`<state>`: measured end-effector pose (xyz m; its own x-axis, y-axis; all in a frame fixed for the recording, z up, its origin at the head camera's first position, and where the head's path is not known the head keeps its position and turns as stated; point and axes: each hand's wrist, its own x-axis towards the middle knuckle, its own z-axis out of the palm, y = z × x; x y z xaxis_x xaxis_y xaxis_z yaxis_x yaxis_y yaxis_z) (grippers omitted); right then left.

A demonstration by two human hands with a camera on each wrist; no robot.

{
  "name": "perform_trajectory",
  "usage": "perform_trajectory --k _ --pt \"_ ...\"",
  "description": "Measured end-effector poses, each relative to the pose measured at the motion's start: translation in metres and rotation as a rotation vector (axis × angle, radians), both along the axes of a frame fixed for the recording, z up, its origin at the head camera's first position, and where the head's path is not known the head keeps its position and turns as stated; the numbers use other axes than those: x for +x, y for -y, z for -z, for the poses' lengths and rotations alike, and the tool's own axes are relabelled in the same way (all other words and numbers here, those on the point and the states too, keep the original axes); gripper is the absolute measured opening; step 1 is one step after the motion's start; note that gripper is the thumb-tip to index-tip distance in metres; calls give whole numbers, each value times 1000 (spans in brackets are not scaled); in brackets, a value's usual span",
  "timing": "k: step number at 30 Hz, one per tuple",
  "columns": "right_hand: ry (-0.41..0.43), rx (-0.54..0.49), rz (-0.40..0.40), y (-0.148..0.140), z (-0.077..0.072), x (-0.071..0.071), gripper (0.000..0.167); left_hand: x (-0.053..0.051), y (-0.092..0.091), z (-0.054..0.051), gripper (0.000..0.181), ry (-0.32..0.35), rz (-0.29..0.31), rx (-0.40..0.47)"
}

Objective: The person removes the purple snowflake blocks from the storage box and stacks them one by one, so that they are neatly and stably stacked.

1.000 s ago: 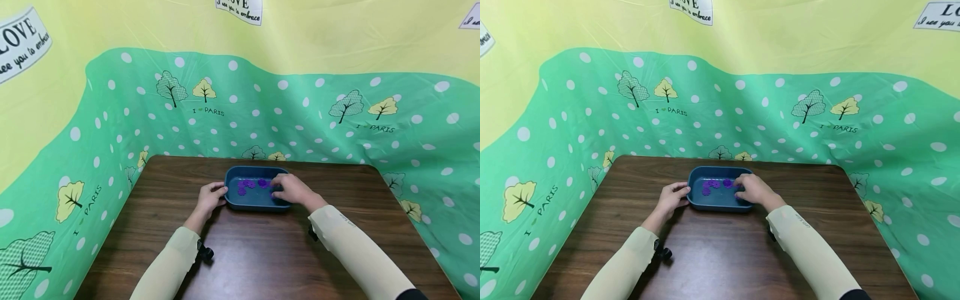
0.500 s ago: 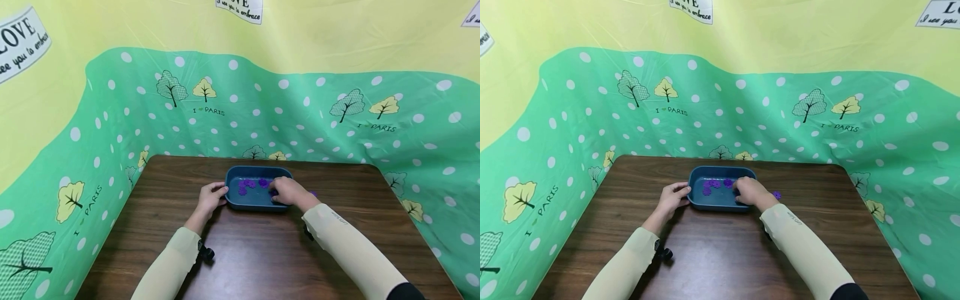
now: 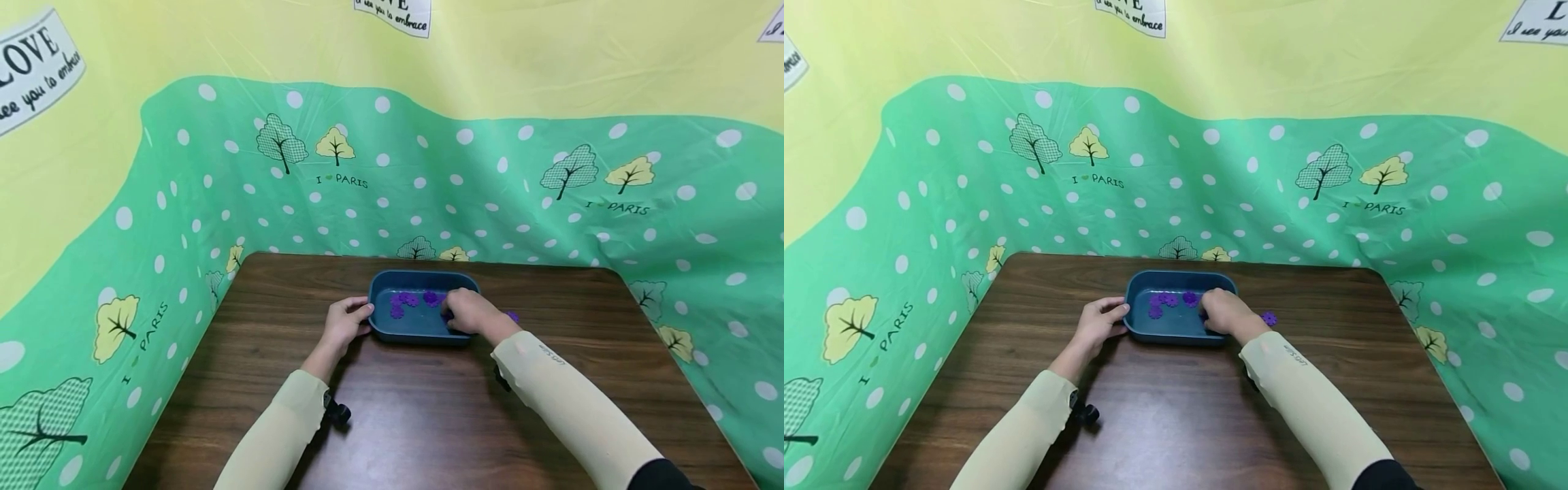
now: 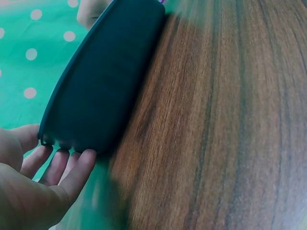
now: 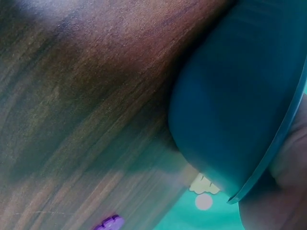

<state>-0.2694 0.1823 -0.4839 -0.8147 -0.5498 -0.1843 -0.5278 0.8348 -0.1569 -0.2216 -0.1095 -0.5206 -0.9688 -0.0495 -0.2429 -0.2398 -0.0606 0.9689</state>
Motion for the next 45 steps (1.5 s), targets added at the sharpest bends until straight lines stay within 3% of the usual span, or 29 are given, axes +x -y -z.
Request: perform_trajectory --k 8,25,34,45 --pt "39 -8 11 1 0 -1 24 0 0 0 36 -3 1 -3" --pt "14 -8 -15 0 1 0 30 0 1 2 39 6 10 -4" --pt "-14 -47 -9 -2 1 2 31 0 1 2 37 7 1 9" --pt "-18 -126 12 -10 -9 -1 34 0 0 1 36 3 -3 1"
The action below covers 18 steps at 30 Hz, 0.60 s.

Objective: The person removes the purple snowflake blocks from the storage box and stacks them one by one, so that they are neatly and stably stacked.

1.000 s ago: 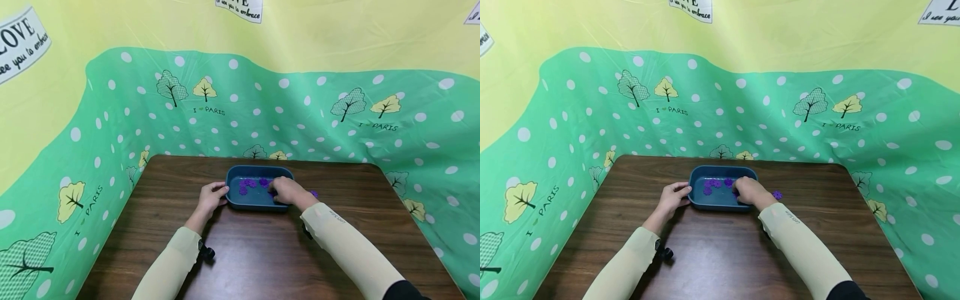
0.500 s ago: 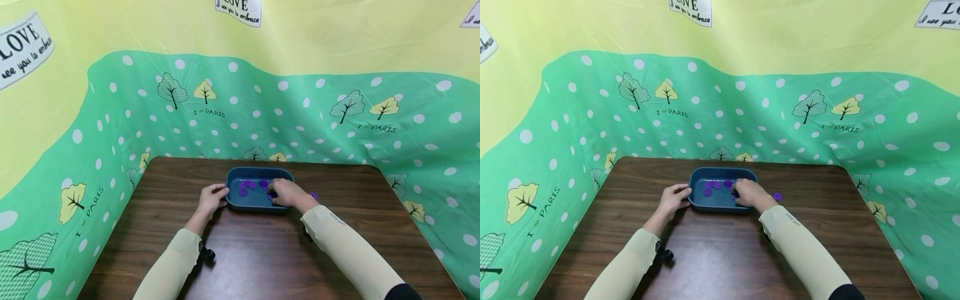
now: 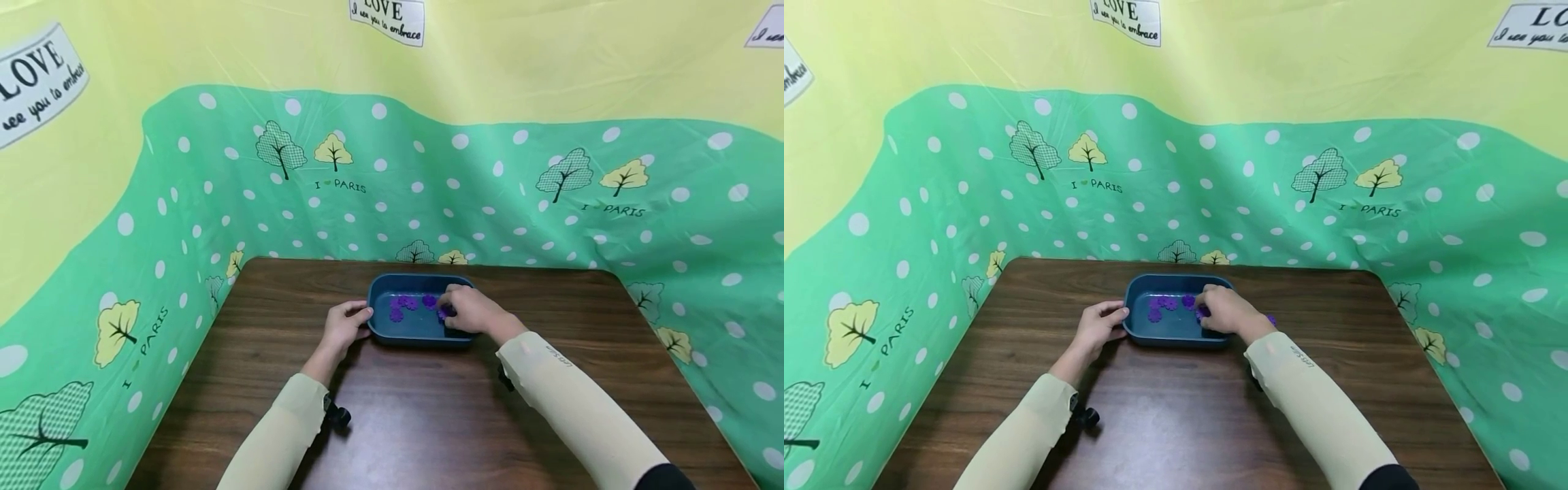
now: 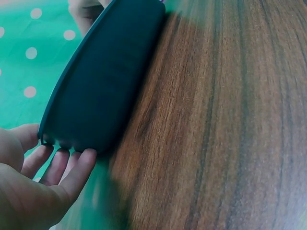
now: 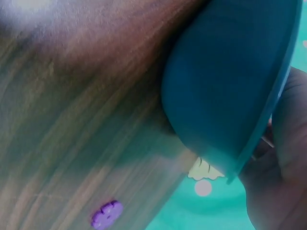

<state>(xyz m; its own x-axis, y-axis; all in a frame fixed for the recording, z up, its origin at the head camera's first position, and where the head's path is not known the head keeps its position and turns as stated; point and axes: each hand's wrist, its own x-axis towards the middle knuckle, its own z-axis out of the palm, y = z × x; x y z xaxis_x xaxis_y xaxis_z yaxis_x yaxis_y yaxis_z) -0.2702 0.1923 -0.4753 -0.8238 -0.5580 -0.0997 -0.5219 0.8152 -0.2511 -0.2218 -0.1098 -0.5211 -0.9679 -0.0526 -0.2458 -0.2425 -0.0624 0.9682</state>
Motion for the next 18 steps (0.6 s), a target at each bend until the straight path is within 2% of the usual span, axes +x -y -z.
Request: perform_trajectory --k 7,18 --pt "-21 -60 -3 -8 -5 -2 33 1 0 0 36 0 0 0" --pt "-42 -219 40 -20 -16 4 30 1 0 0 36 -3 7 -1"
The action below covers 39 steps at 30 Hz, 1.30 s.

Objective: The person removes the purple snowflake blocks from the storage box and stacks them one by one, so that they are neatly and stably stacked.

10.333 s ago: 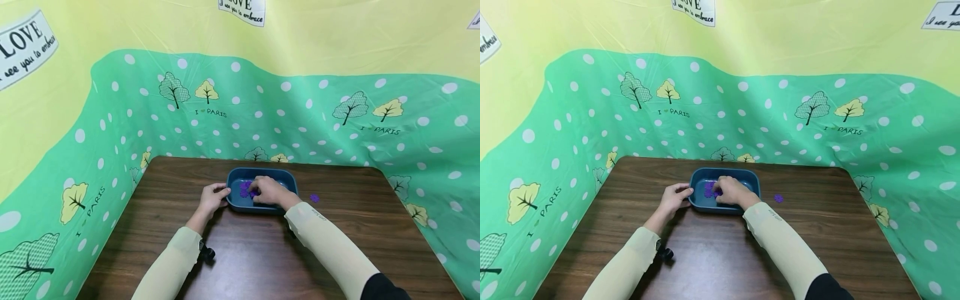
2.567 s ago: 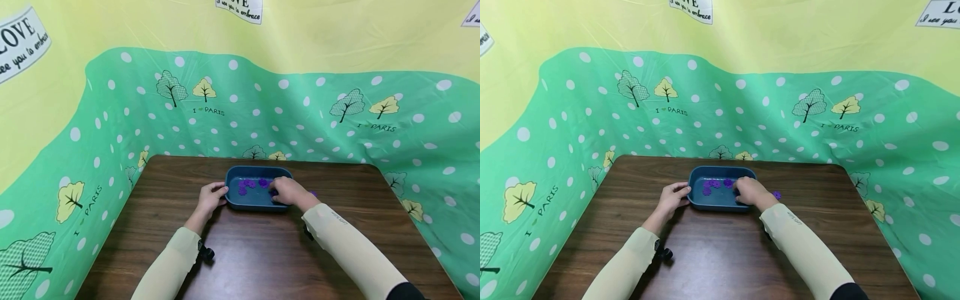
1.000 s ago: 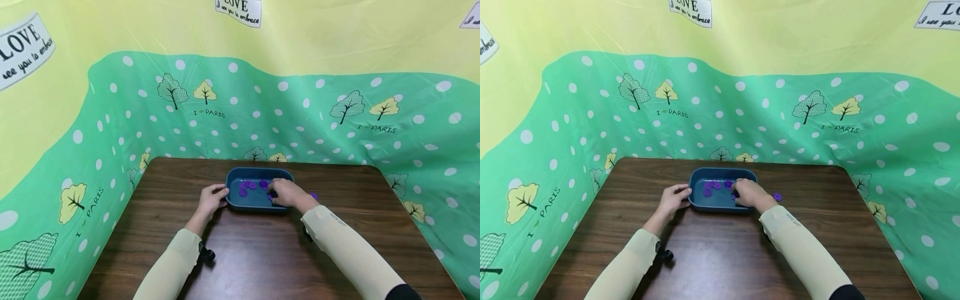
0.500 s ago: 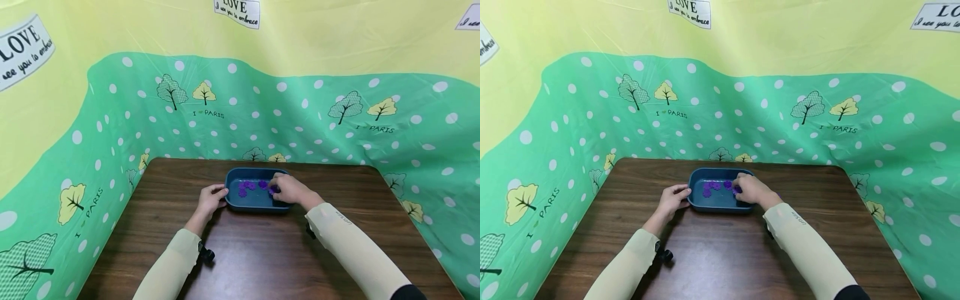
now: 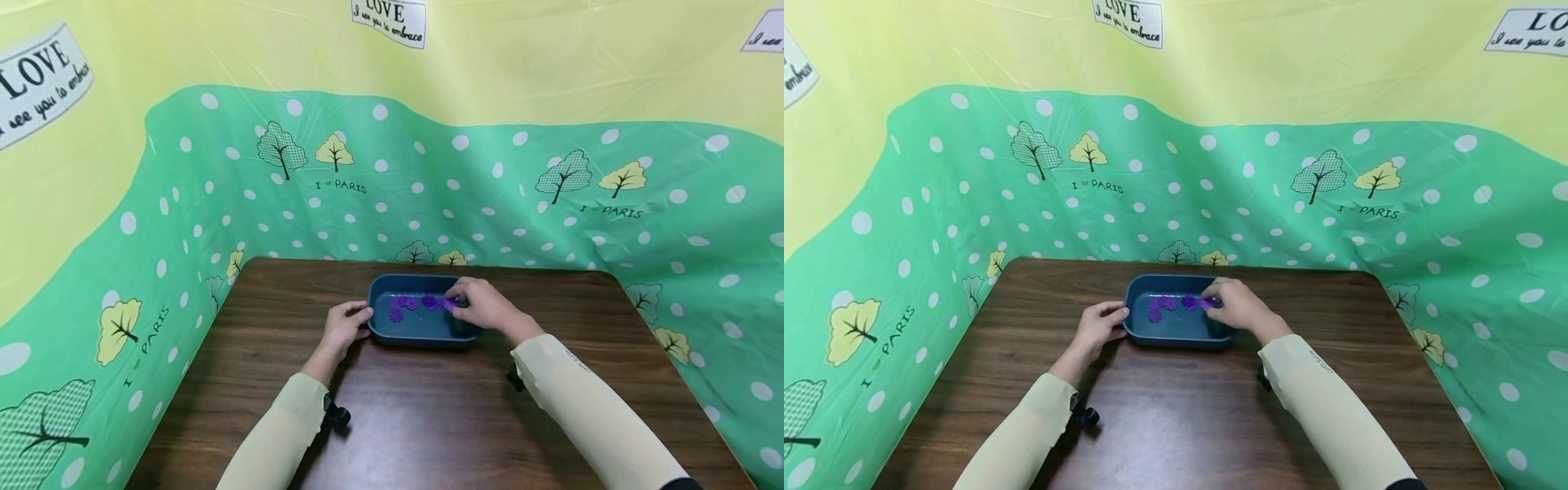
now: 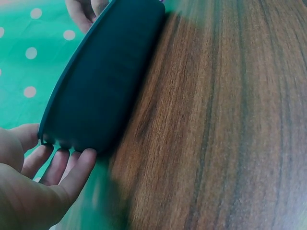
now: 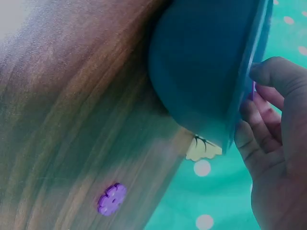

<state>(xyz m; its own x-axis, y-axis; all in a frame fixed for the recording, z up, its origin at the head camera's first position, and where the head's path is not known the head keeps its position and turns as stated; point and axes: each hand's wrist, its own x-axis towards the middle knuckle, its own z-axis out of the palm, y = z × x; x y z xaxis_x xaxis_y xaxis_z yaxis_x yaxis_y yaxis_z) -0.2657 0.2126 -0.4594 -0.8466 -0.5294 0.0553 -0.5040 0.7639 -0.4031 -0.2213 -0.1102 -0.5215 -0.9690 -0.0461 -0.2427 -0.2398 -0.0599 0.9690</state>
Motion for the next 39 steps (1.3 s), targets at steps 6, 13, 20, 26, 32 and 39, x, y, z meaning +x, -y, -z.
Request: perform_trajectory --k 6,13,20,26,32,39 --pt "-32 -75 31 -10 -6 4 28 0 0 0 36 1 -4 5" --pt "-43 -112 69 -27 -5 6 26 1 0 0 35 -3 -2 3" --pt "-52 -142 106 -50 0 7 20 1 0 0 36 -3 -1 7" --pt "-106 -153 126 -68 8 8 19 2 0 -3 37 -4 1 5" --pt "-116 -143 144 -85 19 12 23 3 1 -3 36 0 1 12" --pt "-76 -105 210 -103 34 15 22 1 1 -1 36 5 1 20"
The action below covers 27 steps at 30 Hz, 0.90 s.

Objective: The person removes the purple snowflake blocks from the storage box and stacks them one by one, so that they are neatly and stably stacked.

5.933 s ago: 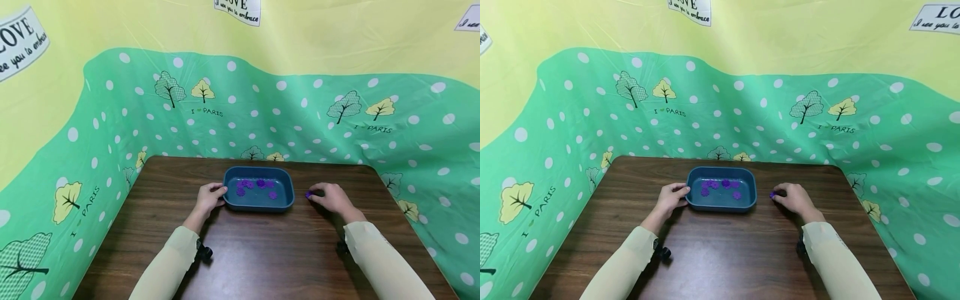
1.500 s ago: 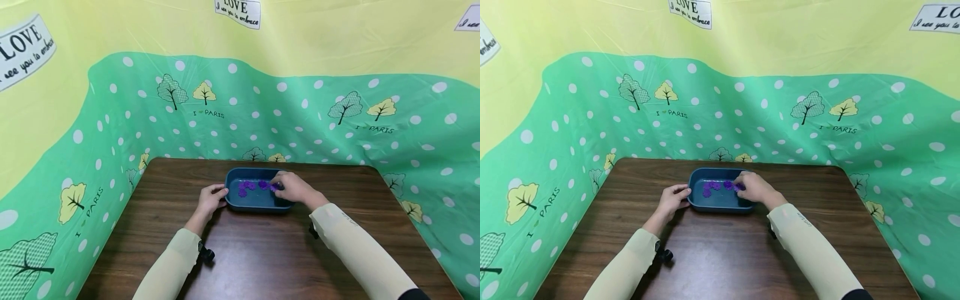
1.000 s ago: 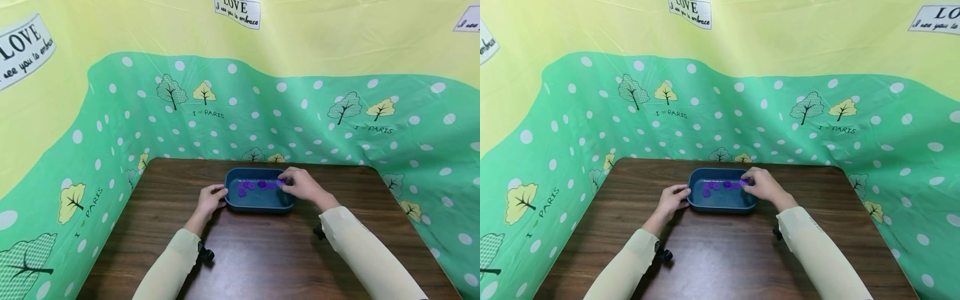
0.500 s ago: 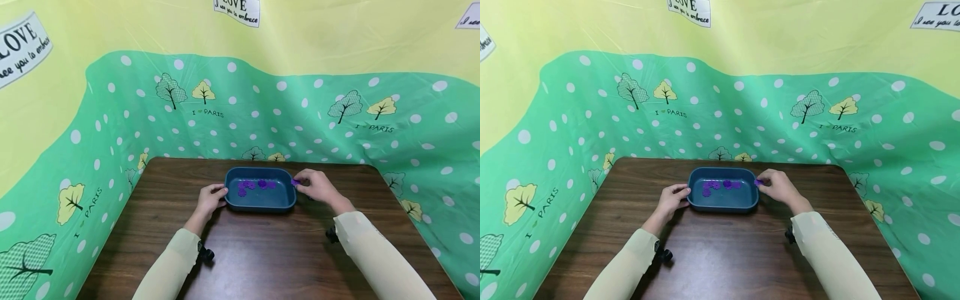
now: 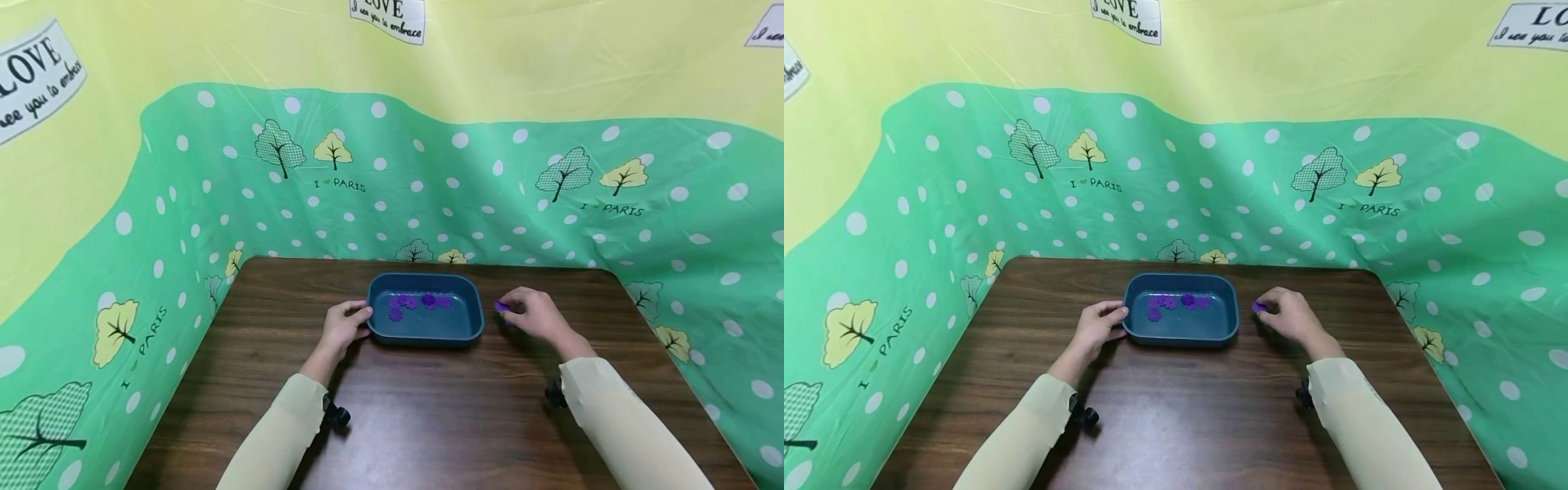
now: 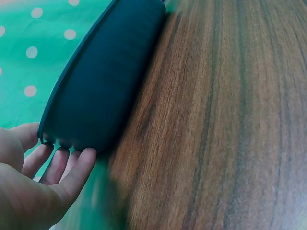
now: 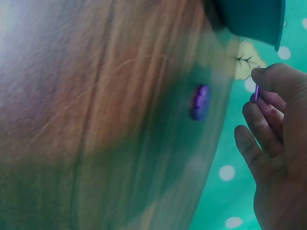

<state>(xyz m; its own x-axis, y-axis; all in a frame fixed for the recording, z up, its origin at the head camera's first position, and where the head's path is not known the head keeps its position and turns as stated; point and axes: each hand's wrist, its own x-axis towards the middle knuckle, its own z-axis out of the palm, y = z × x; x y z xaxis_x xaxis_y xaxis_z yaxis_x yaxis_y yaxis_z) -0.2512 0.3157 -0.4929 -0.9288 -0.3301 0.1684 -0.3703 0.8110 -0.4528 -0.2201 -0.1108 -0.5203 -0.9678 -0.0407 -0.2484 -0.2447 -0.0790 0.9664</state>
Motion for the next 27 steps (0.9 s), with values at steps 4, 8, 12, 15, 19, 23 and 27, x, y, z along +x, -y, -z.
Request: perform_trajectory --k 4,8,12,15,19,23,27 --pt "44 2 24 -8 5 3 22 0 0 1 37 4 4 -3" --pt "62 5 32 -14 9 5 22 1 0 -1 38 9 7 -3" --pt "62 14 31 -19 14 5 23 1 0 -1 38 10 11 1" --pt "68 17 38 -22 17 6 22 0 -1 0 38 8 11 2" --pt "76 17 51 -23 20 6 23 -1 -1 0 38 5 7 4" --pt "67 23 61 -24 22 7 23 -1 -1 0 38 0 4 4" --pt "59 34 63 -23 24 9 22 -1 0 1 37 1 0 8"
